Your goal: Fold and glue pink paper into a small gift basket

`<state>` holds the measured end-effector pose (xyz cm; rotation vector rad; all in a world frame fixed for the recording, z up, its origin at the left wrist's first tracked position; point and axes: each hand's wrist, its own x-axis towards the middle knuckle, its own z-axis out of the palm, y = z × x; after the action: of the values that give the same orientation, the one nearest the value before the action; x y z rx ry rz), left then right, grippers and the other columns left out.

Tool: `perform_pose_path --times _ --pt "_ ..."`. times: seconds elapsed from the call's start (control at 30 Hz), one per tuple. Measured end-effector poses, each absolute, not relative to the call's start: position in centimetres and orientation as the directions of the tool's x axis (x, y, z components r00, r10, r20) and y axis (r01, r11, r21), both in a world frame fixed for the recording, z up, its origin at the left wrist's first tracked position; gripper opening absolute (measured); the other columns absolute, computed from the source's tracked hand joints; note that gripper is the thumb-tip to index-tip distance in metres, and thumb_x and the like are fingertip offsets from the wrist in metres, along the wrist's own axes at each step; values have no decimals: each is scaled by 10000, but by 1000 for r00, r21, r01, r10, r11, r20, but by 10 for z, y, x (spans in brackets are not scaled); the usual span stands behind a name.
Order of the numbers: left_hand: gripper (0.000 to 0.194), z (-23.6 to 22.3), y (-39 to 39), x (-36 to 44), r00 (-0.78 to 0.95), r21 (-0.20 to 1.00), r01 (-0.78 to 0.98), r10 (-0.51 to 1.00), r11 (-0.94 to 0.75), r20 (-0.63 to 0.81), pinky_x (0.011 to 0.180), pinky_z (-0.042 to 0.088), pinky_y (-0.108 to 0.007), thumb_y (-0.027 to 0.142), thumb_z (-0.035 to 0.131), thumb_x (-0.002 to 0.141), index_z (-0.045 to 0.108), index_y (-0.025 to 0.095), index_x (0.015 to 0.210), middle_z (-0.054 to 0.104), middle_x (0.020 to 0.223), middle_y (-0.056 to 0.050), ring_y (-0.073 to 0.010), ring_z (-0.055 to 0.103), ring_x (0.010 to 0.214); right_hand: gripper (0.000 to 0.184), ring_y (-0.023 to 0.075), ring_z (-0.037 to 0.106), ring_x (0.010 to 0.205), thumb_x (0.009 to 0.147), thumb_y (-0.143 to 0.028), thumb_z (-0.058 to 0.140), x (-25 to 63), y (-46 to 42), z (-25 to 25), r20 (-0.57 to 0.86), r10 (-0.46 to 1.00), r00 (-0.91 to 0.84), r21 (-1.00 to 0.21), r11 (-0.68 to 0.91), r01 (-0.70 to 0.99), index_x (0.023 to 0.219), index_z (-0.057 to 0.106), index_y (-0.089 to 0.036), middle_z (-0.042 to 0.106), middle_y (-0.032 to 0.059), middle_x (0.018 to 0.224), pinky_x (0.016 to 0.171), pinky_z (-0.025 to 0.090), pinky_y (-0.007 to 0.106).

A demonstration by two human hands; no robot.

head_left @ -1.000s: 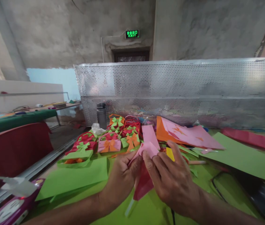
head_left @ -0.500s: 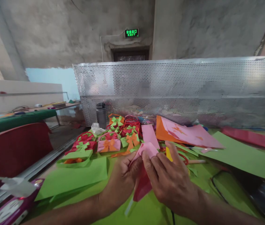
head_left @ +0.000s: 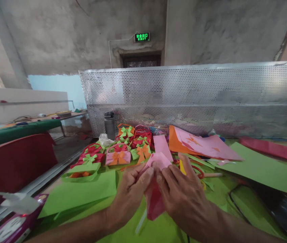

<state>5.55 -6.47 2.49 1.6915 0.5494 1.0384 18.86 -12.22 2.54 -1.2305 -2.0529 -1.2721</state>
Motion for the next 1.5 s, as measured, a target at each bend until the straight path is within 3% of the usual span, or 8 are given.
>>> perform_pose_path --times 0.13,0.37,0.53,0.6,0.73,0.83,1.13,1.5 --pt "345 26 -58 53 520 913 -102 761 -395 387 497 329 -194 405 464 844 498 134 633 419 570 27 -83 352 525 328 243 567 768 754 -78 470 188 -122 28 726 482 -490 451 205 869 1059 583 -38 652 108 846 980 216 566" --pt "321 38 -49 49 499 781 17 683 -624 534 465 286 -184 331 450 857 485 149 595 383 538 40 -81 323 503 387 199 570 763 786 -104 523 199 -124 39 703 568 -429 276 338 900 1174 523 -109 634 39 812 929 280 492" --pt "321 41 -49 46 614 790 5 626 -613 482 449 275 -180 331 413 874 480 160 611 394 539 41 -80 341 489 185 159 550 745 825 -176 558 210 -119 49 864 435 -254 21 472 881 1005 601 -173 618 9 754 846 380 406" --pt "341 42 -51 45 652 789 8 601 -614 462 433 246 -183 340 401 877 444 166 587 351 519 50 -76 311 469 188 172 561 791 781 -231 627 214 -117 56 878 455 -146 -119 505 855 957 613 -166 629 31 805 782 432 368" --pt "359 44 -53 44 705 761 54 564 -646 429 435 216 -193 352 406 870 400 169 561 289 520 56 -74 266 473 154 135 602 727 727 -268 678 219 -115 67 644 756 -112 -510 534 675 841 645 -169 661 12 794 640 481 256" --pt "365 45 -55 44 716 752 62 554 -656 424 440 219 -195 349 401 871 374 172 553 282 520 55 -74 266 479 85 101 568 607 744 -238 650 220 -115 69 525 839 -142 -660 506 556 712 643 -160 635 -25 648 547 441 206" --pt "362 45 -54 44 720 787 47 567 -615 400 420 193 -193 360 389 878 399 162 576 278 514 63 -65 248 465 159 83 464 529 688 -282 683 216 -115 68 448 894 -20 -811 415 411 619 620 -154 556 -35 556 503 369 206" --pt "372 44 -55 41 723 770 45 553 -636 414 426 194 -191 337 391 882 328 170 556 255 512 66 -61 235 472 171 77 408 526 767 -227 579 211 -116 63 535 844 -50 -758 505 413 610 556 -166 482 -47 549 504 330 210"
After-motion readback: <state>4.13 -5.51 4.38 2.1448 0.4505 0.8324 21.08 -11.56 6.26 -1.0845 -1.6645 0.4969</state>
